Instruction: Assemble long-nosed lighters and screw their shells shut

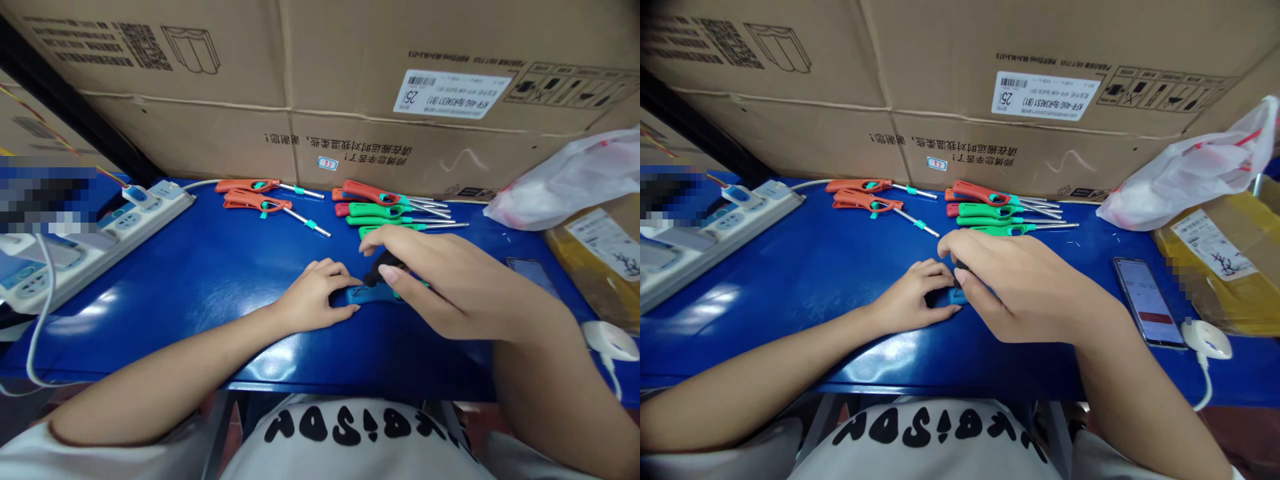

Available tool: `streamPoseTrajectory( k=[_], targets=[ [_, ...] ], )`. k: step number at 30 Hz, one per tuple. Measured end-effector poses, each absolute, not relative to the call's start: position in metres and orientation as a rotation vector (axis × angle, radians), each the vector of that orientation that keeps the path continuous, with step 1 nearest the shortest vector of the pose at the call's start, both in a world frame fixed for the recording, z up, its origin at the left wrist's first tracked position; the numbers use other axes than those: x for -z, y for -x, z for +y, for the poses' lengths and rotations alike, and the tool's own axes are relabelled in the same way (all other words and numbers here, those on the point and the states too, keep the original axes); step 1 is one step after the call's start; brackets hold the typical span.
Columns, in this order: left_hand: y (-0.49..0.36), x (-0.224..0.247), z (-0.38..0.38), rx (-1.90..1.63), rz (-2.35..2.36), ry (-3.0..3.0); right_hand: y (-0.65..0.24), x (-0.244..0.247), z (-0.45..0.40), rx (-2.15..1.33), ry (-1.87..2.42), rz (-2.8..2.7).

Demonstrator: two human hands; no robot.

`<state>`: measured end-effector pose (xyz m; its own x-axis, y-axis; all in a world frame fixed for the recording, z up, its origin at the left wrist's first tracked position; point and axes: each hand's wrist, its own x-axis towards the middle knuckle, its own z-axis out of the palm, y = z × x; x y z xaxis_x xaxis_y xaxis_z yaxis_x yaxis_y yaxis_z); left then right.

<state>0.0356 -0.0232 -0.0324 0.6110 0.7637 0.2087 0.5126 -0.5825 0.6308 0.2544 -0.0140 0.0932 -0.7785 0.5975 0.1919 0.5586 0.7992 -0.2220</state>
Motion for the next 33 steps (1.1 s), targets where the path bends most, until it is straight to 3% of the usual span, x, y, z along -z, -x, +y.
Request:
streamPoseTrajectory(
  k=[6, 12, 16, 22, 27, 33],
  targets=[
    [-0.0361, 0.0309, -0.0229, -0.619, 1.012, -2.312, -0.2506, -0.0904, -0.0150, 0.011, 0.955, -2.698],
    [-0.0358, 0.0336, -0.0228, -0.657, 1.000, -2.301, -0.2520, -0.0915, -0.0175, -0.294, 0.738, -2.757],
    [-0.0358, 0.0334, -0.0226, -0.630, 0.993, -2.320, -0.2500, -0.0871, -0.0177, 0.018, 0.859, -2.700],
    [-0.0361, 0.0332, -0.0226, -0.638, 1.008, -2.302, -0.2498, -0.0913, -0.0184, -0.327, 0.697, -2.766],
    [-0.0359, 0.0324, -0.0229, -0.649, 1.011, -2.301, -0.2495, -0.0873, -0.0148, 0.027, 0.905, -2.699],
    [-0.0351, 0.0335, -0.0231, -0.648, 1.010, -2.302, -0.2538, -0.0834, -0.0119, -0.380, 0.708, -2.669]
  ],
)
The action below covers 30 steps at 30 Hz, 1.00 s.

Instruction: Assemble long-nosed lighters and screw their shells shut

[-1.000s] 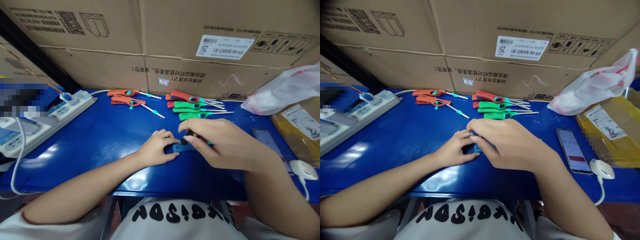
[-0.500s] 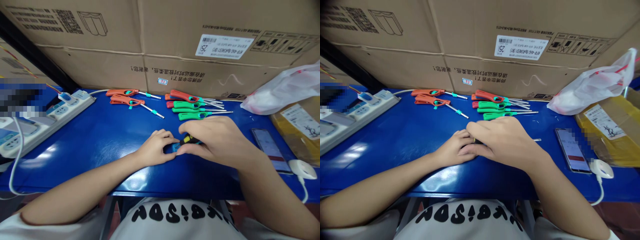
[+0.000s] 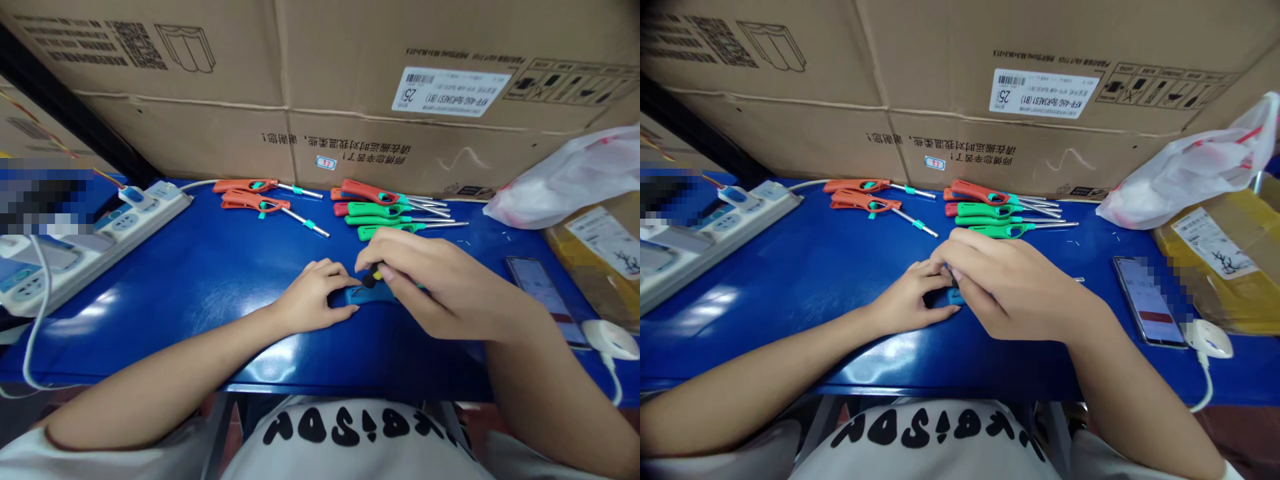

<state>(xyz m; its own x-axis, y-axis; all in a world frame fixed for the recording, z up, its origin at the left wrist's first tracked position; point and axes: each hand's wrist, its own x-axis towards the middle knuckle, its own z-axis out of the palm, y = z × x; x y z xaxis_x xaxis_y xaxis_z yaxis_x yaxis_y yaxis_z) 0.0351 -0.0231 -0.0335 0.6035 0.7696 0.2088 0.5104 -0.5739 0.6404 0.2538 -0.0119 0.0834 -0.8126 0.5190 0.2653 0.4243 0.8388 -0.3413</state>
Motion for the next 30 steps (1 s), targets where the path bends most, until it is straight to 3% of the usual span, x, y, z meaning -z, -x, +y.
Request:
streamPoseTrajectory(
  k=[6, 12, 17, 23, 30],
  targets=[
    [-0.035, 0.034, -0.023, -0.633, 1.002, -2.311, -0.251, -0.071, -0.009, 0.008, 0.666, -2.578],
    [-0.036, 0.033, -0.023, -0.656, 1.018, -2.290, -0.254, -0.078, -0.011, -0.391, 0.572, -2.633],
    [-0.037, 0.033, -0.023, -0.644, 1.004, -2.318, -0.253, -0.075, -0.011, -0.004, 0.707, -2.624],
    [-0.036, 0.034, -0.023, -0.668, 1.006, -2.321, -0.253, -0.085, -0.012, -0.345, 0.626, -2.658],
    [-0.036, 0.034, -0.023, -0.676, 0.998, -2.316, -0.254, -0.085, -0.010, -0.095, 0.781, -2.664]
  ],
)
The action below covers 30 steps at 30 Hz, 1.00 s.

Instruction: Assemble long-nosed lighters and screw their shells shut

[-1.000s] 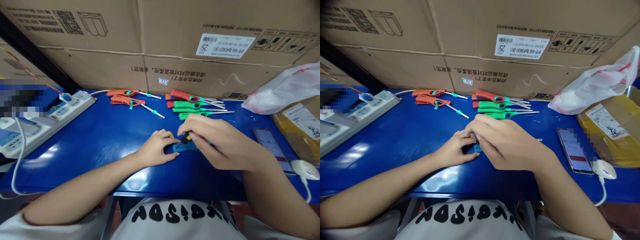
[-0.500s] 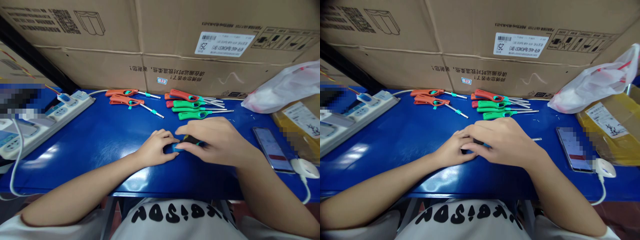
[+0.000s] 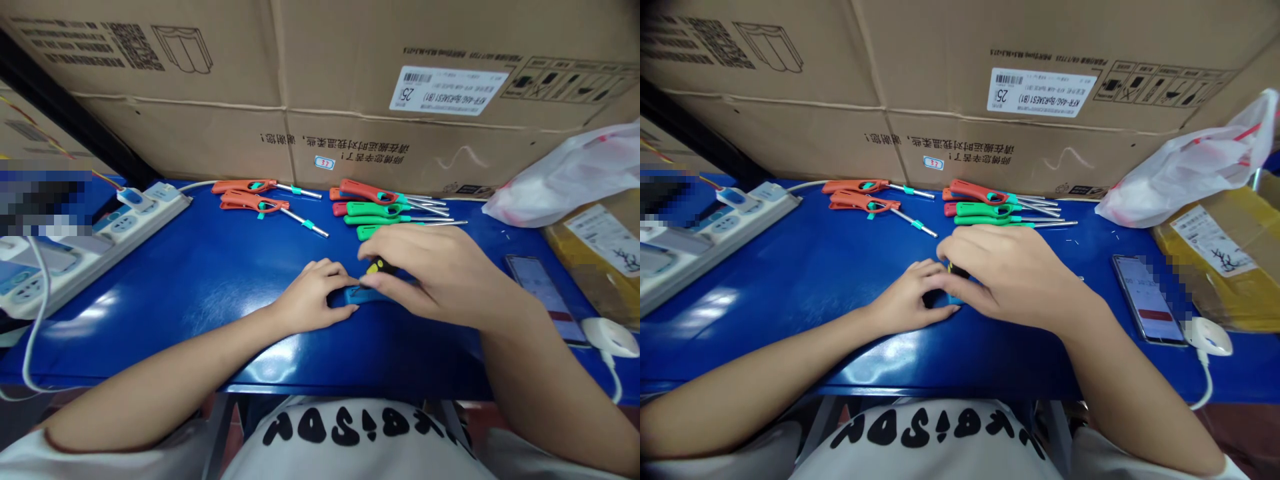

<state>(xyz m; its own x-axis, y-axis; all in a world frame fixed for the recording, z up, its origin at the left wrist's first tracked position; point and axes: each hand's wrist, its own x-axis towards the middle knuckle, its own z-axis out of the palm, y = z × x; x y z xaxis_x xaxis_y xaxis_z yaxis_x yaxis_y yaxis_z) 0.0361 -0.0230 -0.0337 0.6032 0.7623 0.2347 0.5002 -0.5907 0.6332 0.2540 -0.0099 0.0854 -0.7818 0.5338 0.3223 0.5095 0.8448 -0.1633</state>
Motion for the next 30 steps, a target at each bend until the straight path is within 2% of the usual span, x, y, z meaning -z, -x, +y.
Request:
streamPoseTrajectory(
  k=[6, 13, 19, 25, 30],
  targets=[
    [-0.035, 0.037, -0.023, -0.685, 1.007, -2.339, -0.251, -0.100, -0.015, -0.221, 0.874, -2.772],
    [-0.036, 0.036, -0.022, -0.673, 1.012, -2.353, -0.244, -0.092, -0.012, 0.036, 0.944, -2.699],
    [-0.036, 0.034, -0.023, -0.673, 1.011, -2.325, -0.250, -0.073, -0.019, -0.227, 0.720, -2.614],
    [-0.036, 0.033, -0.024, -0.634, 1.015, -2.334, -0.253, -0.073, -0.015, 0.053, 0.750, -2.603],
    [-0.036, 0.033, -0.023, -0.643, 1.014, -2.336, -0.252, -0.078, -0.018, -0.202, 0.756, -2.635]
  ],
)
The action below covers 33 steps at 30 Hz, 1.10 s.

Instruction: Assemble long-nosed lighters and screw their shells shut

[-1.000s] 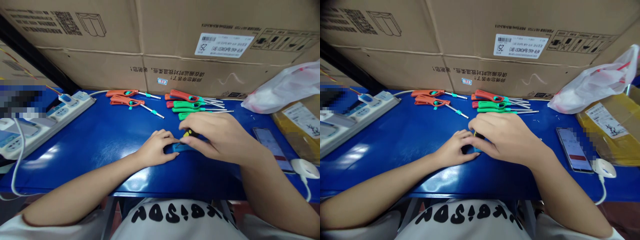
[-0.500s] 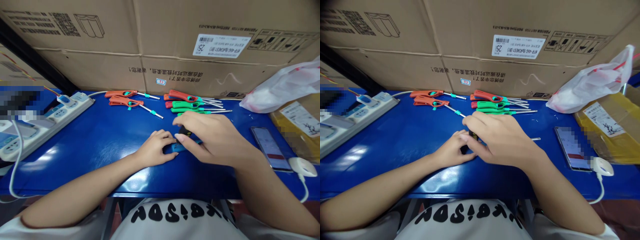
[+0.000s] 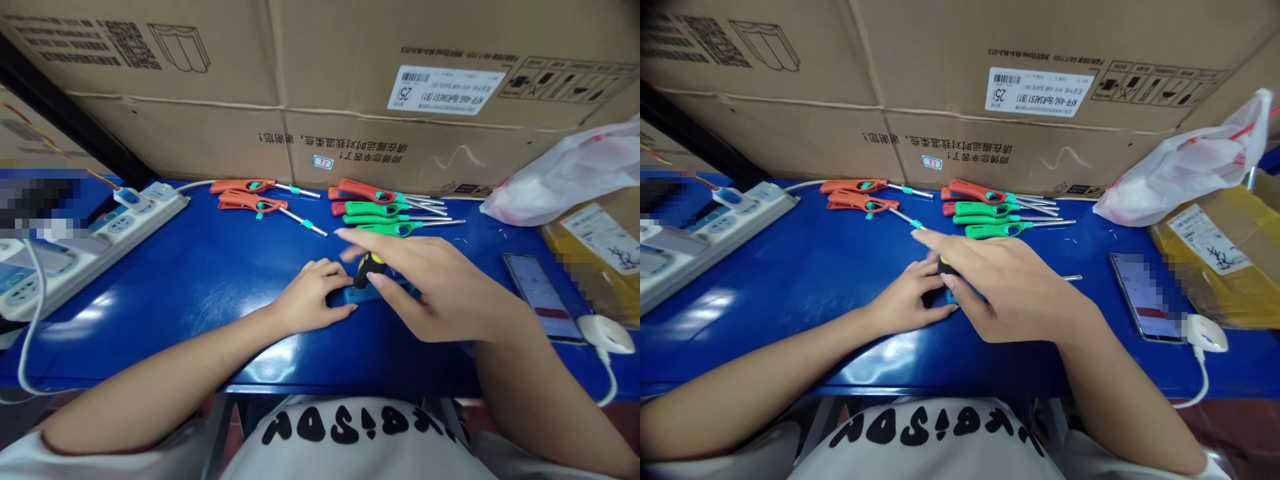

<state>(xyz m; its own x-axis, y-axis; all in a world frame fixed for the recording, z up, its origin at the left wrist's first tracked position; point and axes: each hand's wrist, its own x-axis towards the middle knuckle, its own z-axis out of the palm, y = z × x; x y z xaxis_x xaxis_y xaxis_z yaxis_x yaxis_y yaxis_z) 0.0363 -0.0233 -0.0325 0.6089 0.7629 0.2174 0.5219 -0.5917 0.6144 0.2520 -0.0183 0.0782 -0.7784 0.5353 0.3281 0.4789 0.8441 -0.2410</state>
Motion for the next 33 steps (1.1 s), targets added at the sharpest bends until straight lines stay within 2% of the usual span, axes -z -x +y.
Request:
streamPoseTrajectory(
  k=[6, 12, 18, 23, 26, 33],
  targets=[
    [-0.036, 0.036, -0.023, -0.675, 1.016, -2.348, -0.250, -0.074, -0.016, 0.003, 0.816, -2.577],
    [-0.036, 0.035, -0.022, -0.663, 1.017, -2.330, -0.252, -0.077, -0.016, -0.335, 0.729, -2.582],
    [-0.037, 0.037, -0.022, -0.655, 1.052, -2.346, -0.251, -0.071, -0.014, -0.043, 0.784, -2.568],
    [-0.038, 0.032, -0.024, -0.643, 1.078, -2.314, -0.258, -0.081, -0.017, -0.414, 0.731, -2.610],
    [-0.039, 0.032, -0.024, -0.651, 1.085, -2.308, -0.259, -0.082, -0.016, -0.486, 0.678, -2.608],
    [-0.040, 0.034, -0.026, -0.649, 1.106, -2.324, -0.255, -0.072, -0.008, -0.119, 0.746, -2.573]
  ],
)
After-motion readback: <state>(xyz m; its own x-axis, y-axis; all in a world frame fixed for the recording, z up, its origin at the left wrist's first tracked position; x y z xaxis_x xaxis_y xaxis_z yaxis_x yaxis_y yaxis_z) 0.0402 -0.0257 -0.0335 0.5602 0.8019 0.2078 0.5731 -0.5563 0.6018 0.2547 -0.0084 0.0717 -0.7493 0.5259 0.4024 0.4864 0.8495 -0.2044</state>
